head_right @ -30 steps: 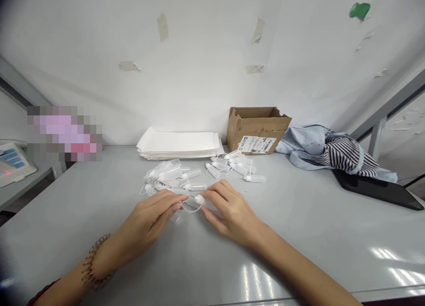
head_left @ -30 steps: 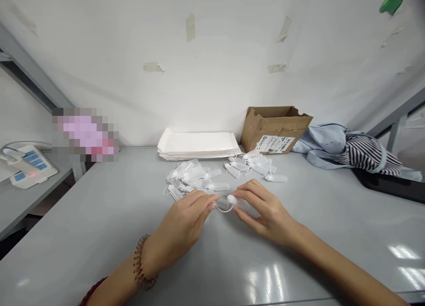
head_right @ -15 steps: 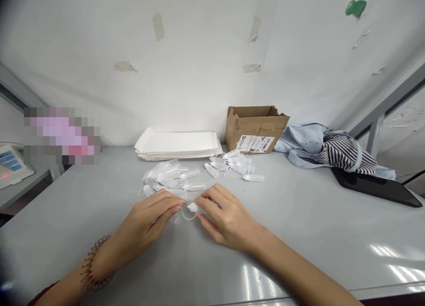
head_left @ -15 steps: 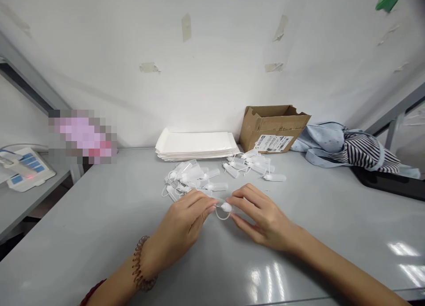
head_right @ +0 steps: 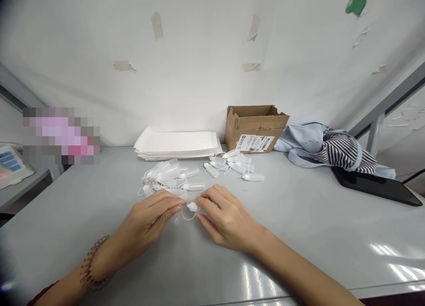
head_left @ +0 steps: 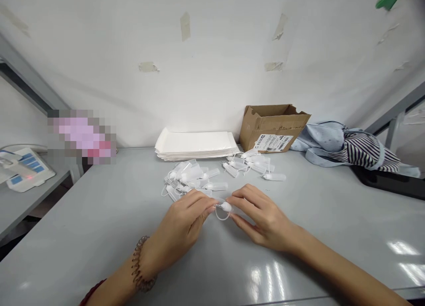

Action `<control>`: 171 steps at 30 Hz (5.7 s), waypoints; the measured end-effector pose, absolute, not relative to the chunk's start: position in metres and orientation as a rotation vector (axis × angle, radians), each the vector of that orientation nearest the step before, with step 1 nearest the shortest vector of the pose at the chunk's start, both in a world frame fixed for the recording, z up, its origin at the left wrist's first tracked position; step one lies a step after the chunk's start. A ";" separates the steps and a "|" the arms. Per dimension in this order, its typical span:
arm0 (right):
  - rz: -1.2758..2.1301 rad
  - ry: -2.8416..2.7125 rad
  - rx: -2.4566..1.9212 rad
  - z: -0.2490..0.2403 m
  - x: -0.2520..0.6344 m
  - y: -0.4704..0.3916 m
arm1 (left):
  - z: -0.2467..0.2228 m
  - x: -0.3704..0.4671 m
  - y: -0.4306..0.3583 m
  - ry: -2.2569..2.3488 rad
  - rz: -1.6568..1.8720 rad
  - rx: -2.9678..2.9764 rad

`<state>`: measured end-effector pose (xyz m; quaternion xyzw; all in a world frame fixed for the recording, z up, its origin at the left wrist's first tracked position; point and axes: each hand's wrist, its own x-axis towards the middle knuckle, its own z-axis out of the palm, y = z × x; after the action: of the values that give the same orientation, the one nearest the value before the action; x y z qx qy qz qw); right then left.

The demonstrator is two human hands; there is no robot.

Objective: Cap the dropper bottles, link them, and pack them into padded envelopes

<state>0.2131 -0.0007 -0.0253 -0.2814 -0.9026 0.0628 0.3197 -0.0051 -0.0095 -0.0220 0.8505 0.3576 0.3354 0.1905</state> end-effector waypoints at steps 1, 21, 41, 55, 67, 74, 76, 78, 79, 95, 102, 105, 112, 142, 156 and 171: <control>0.167 -2.374 -0.737 -0.025 0.213 -0.001 | -0.022 -0.005 -0.009 1.005 0.943 2.390; -0.024 -2.466 -0.755 -0.025 0.214 -0.003 | -0.023 -0.005 -0.010 0.996 0.856 2.499; -0.106 -2.526 -0.721 -0.031 0.209 -0.005 | -0.032 0.002 -0.012 0.932 0.952 2.429; -0.087 -2.546 -0.714 -0.038 0.205 -0.009 | -0.041 0.004 -0.015 0.930 0.952 2.450; 0.060 -2.385 -0.700 -0.037 0.217 0.011 | -0.029 -0.004 -0.008 1.034 0.917 2.495; -0.072 -2.245 -0.958 -0.026 0.250 0.038 | -0.029 -0.022 0.008 1.410 0.993 2.508; -0.082 -2.241 -1.119 -0.022 0.260 0.044 | -0.027 -0.024 0.010 1.523 0.962 2.488; -0.073 -2.309 -1.361 -0.019 0.270 0.048 | -0.025 -0.025 0.010 1.631 0.911 2.428; -0.055 -2.353 -1.487 -0.018 0.274 0.049 | -0.024 -0.024 0.009 1.682 0.889 2.388; 0.032 -2.401 -2.034 -0.016 0.294 0.054 | -0.018 -0.019 0.002 1.788 0.973 2.202; 0.285 -2.423 -1.968 -0.016 0.287 0.050 | -0.024 -0.014 0.000 1.720 0.955 2.251; 0.401 -2.406 -1.851 -0.013 0.282 0.046 | -0.025 -0.012 -0.002 1.684 0.965 2.272; 0.837 -2.308 -1.353 0.000 0.252 0.025 | -0.025 -0.009 -0.005 1.616 0.974 2.341; 1.367 -1.898 -0.965 -0.007 0.224 0.003 | -0.010 -0.001 -0.016 1.189 0.756 2.093; 1.242 -2.039 -1.004 -0.010 0.221 0.002 | -0.007 -0.001 -0.015 1.183 0.993 2.071; 1.247 -2.108 -1.000 -0.011 0.215 -0.002 | -0.013 0.001 -0.015 0.984 1.047 2.205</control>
<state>0.2155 -0.0017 -0.0114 -0.3666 -0.7724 0.4570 0.2455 0.0014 -0.0155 -0.0134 0.8107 0.3620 0.3848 0.2522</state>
